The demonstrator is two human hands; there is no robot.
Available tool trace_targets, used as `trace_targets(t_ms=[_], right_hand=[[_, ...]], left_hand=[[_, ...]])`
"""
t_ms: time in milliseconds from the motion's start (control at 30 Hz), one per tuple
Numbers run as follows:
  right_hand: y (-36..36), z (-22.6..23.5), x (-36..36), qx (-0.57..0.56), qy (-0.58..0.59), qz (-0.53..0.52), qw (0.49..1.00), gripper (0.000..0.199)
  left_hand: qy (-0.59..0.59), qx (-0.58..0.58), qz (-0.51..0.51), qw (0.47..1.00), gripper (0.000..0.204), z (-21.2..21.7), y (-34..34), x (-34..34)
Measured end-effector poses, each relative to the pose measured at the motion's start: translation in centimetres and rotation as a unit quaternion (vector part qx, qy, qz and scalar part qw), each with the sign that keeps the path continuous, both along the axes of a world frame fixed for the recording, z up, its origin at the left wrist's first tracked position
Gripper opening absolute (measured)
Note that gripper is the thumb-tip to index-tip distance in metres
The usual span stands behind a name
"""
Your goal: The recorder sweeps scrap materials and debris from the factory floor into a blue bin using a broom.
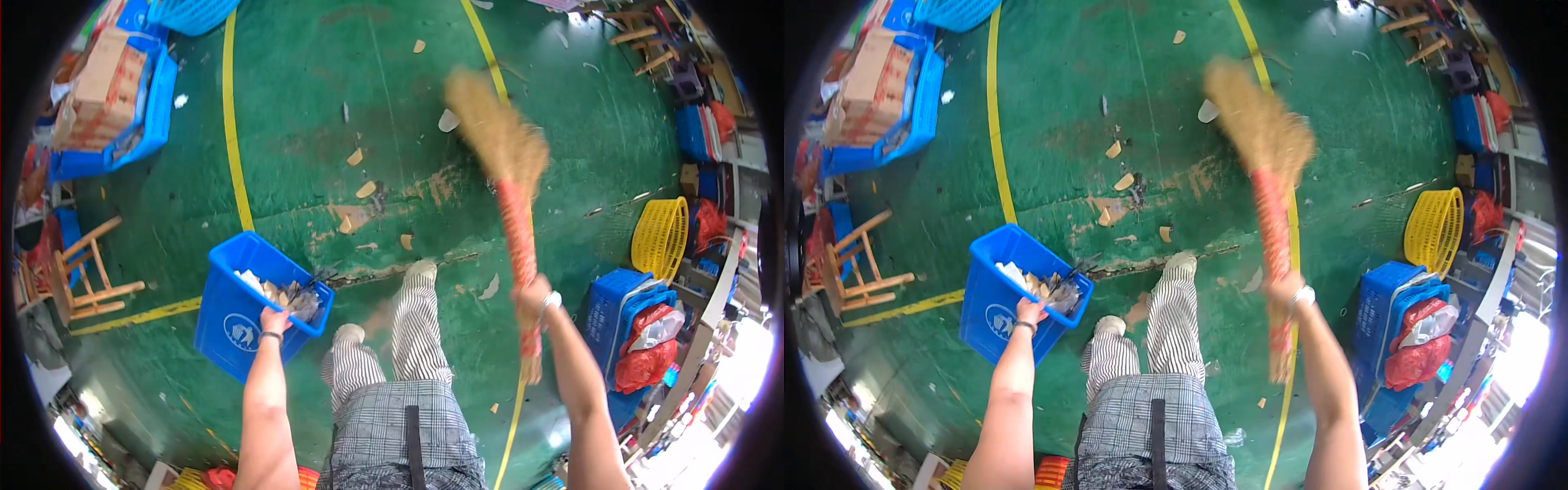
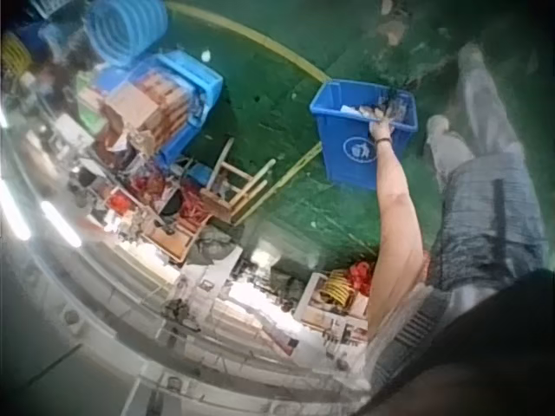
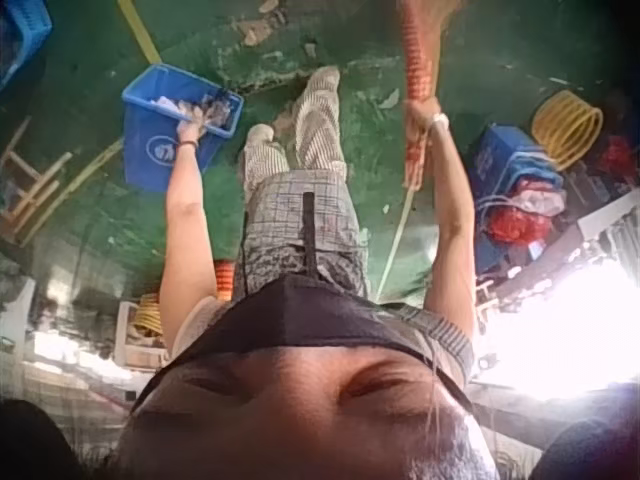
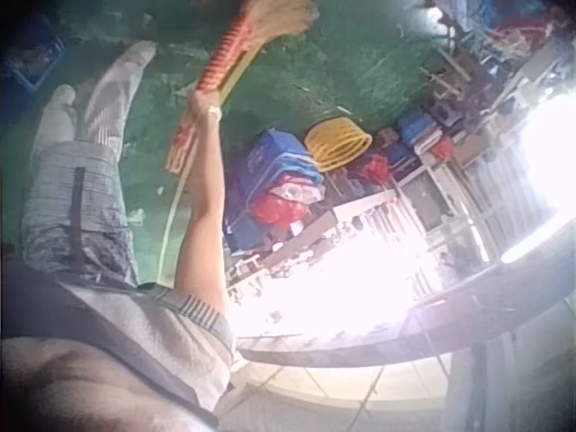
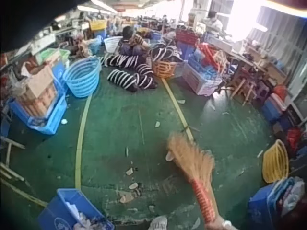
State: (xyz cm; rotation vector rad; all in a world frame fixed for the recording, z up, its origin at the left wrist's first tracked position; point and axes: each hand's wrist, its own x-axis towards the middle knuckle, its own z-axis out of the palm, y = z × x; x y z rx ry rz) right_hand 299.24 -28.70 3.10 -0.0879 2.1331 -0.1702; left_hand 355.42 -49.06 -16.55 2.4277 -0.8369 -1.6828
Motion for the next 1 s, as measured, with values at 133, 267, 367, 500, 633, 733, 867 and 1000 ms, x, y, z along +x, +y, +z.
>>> trace_targets(t_ms=[133,267,367,500,633,733,867,1000], right_hand=[[9.1,3.0,16.4,0.135,-0.067,0.159,0.976,0.071],[8.7,12.0,23.8,0.114,-0.244,0.327,0.906,0.059],[6.4,16.9,21.0,0.082,-0.457,0.159,0.871,0.05],[6.6,26.0,15.6,0.063,-0.406,0.232,0.882,0.043],[11.6,36.7,10.2,0.087,-0.326,0.251,0.907,0.046],[11.9,45.6,7.8,-0.075,-0.177,0.184,0.964,0.049],[14.2,50.0,3.9,-0.135,-0.083,0.138,0.978,0.049],[16.0,50.7,-1.1,-0.228,0.007,0.065,0.972,0.052]], left_hand=[[0.028,-0.073,-0.01,0.997,0.035,-0.5,2.1,-5.8],[0.082,-0.007,0.015,0.997,0.034,-0.8,1.2,-3.1],[0.244,-0.022,0.021,0.969,0.034,0.8,1.9,-2.4],[0.316,-0.077,0.053,0.944,0.032,7.2,3.5,-4.2],[0.392,-0.196,-0.136,0.888,0.039,14.8,1.8,-14.1],[0.556,-0.053,0.08,0.826,0.043,22.0,0.9,-26.5],[0.628,-0.053,0.073,0.773,0.036,26.7,-3.3,-41.9],[0.613,-0.056,0.074,0.784,0.03,36.0,-7.7,-60.5]])
